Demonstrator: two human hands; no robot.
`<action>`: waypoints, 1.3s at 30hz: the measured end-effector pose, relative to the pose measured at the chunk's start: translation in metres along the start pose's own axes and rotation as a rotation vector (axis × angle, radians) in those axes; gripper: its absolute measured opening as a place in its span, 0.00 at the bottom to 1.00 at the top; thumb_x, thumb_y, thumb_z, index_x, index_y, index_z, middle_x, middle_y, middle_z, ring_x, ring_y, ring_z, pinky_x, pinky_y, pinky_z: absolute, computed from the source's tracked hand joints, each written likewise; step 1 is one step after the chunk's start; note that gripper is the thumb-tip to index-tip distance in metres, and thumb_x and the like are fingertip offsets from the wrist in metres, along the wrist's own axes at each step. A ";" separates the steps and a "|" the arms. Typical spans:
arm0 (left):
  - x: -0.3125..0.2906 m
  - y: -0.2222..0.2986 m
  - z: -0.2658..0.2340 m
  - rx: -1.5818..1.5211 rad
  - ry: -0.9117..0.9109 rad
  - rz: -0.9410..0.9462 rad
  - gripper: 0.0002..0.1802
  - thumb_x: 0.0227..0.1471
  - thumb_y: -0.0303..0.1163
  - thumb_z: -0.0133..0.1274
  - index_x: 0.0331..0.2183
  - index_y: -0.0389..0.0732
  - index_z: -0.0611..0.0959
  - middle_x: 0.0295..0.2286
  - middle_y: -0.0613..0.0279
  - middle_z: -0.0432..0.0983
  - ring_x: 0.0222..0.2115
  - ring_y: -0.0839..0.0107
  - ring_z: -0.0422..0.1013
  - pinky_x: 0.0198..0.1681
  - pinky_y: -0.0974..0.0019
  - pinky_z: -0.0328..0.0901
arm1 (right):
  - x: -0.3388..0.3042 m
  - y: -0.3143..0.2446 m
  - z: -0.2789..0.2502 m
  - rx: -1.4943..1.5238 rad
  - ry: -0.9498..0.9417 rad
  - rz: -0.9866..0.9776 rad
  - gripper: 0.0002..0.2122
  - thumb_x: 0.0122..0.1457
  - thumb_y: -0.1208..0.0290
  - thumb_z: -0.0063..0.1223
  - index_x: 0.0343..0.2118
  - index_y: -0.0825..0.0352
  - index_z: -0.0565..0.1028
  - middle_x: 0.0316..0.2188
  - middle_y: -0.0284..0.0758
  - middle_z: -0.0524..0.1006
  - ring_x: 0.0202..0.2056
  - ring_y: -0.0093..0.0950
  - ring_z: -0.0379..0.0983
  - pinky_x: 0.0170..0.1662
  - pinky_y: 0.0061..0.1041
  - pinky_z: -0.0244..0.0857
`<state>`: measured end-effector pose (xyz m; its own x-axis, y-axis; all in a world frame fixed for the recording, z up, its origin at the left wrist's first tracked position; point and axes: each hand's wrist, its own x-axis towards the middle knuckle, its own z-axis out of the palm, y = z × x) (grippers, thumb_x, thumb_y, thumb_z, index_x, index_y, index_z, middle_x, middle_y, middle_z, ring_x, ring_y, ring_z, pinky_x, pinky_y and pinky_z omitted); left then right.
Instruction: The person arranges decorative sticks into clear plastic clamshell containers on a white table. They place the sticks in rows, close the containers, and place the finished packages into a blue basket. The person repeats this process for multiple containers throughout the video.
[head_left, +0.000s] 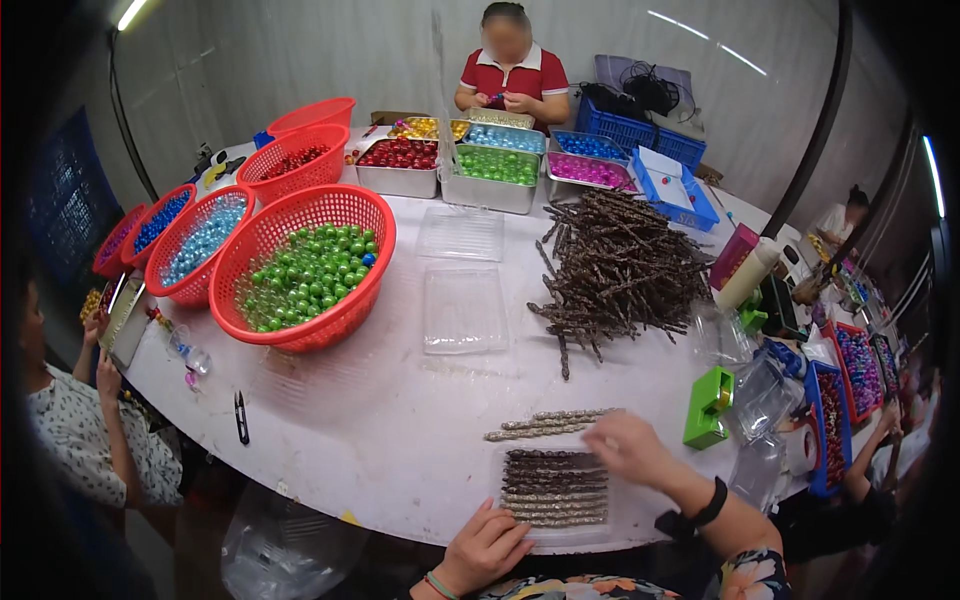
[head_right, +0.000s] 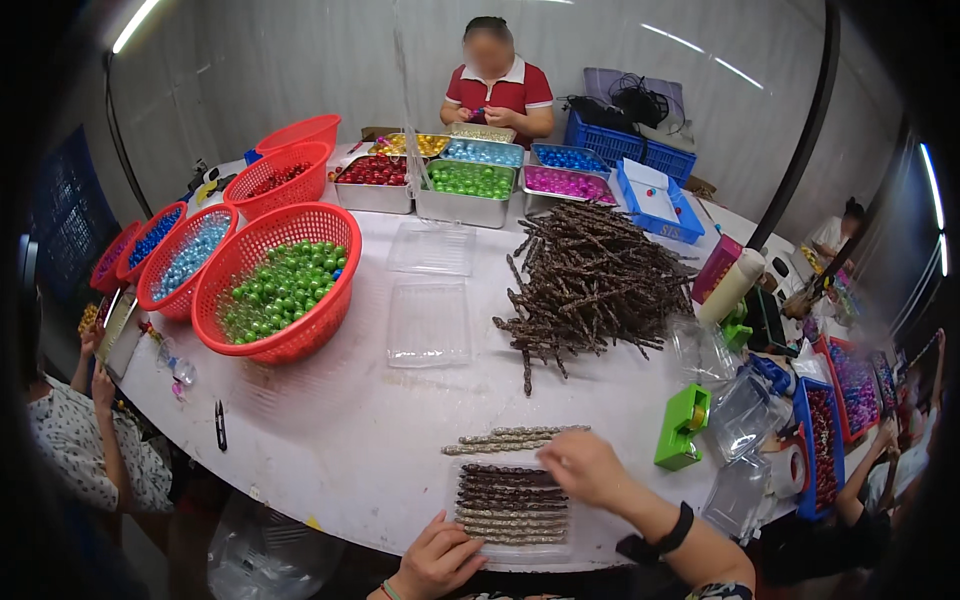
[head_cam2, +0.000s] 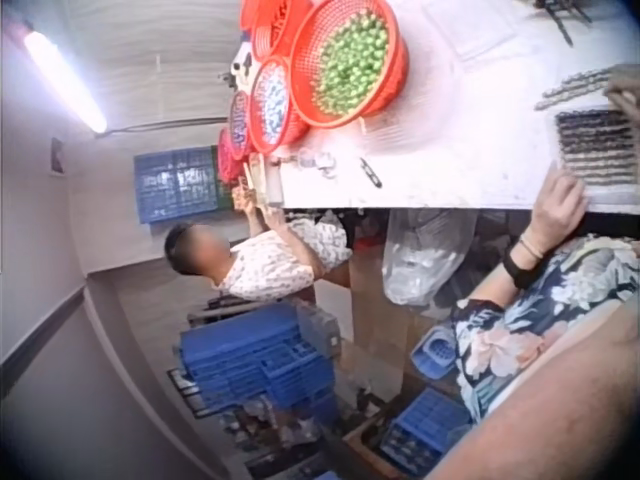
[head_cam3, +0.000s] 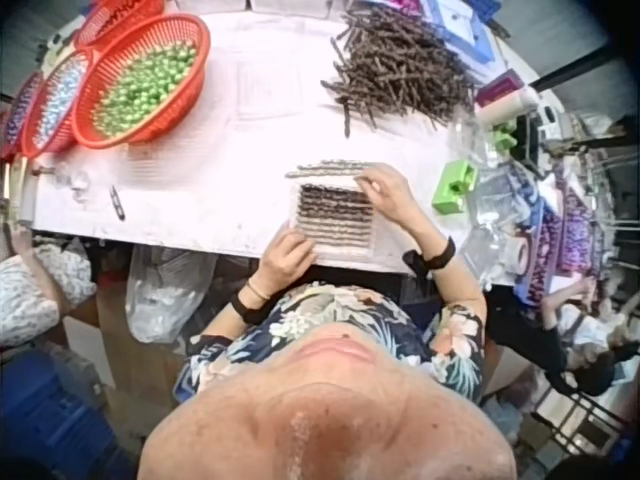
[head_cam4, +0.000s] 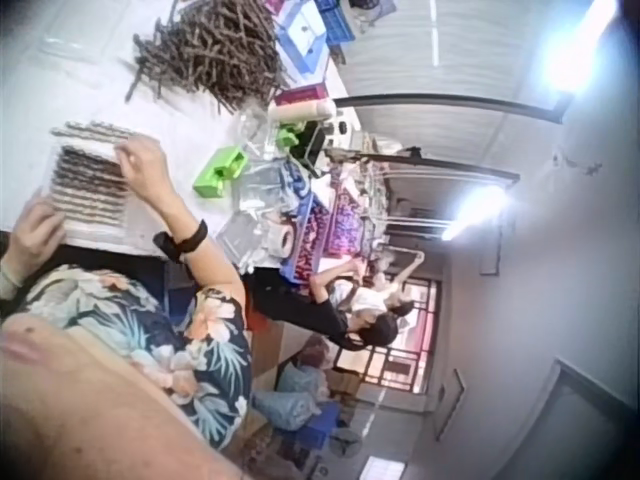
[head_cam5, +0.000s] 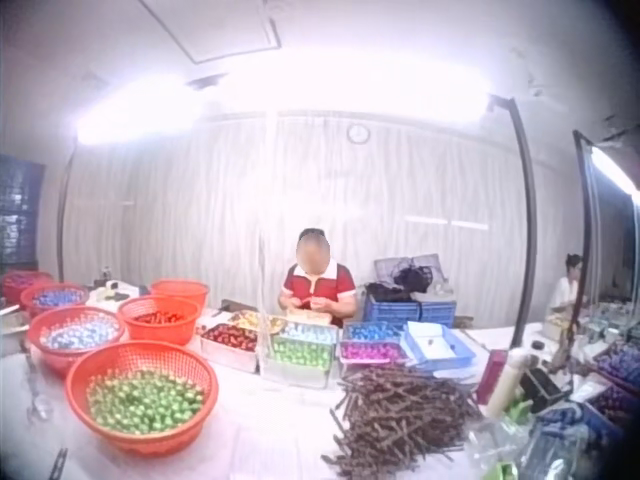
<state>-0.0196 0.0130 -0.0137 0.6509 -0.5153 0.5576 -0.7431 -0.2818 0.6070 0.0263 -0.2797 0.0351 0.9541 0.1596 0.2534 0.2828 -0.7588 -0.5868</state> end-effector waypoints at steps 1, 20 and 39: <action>0.004 -0.001 -0.002 0.013 -0.020 0.010 0.13 0.45 0.30 0.67 0.36 0.38 0.84 0.35 0.58 0.76 0.43 0.58 0.74 0.55 0.50 0.69 | 0.008 0.008 -0.001 -0.076 -0.005 -0.011 0.03 0.54 0.71 0.60 0.31 0.62 0.81 0.28 0.35 0.77 0.35 0.38 0.74 0.42 0.37 0.67; 0.002 -0.003 0.008 0.112 -0.035 -0.029 0.18 0.36 0.28 0.70 0.36 0.42 0.87 0.35 0.62 0.74 0.42 0.59 0.72 0.57 0.45 0.66 | 0.033 0.020 0.004 -0.226 -0.205 0.022 0.06 0.50 0.71 0.60 0.29 0.63 0.74 0.29 0.37 0.76 0.37 0.40 0.73 0.44 0.39 0.63; 0.002 -0.004 0.011 0.140 -0.070 -0.061 0.18 0.36 0.28 0.70 0.35 0.42 0.86 0.37 0.61 0.77 0.47 0.54 0.71 0.58 0.44 0.65 | -0.021 0.010 -0.033 -0.050 -0.061 0.187 0.05 0.57 0.75 0.58 0.36 0.67 0.79 0.32 0.37 0.77 0.36 0.33 0.75 0.41 0.30 0.68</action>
<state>-0.0175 0.0041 -0.0215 0.6869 -0.5475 0.4779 -0.7199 -0.4223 0.5509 0.0062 -0.3115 0.0487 0.9941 0.0499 0.0959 0.0966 -0.8091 -0.5797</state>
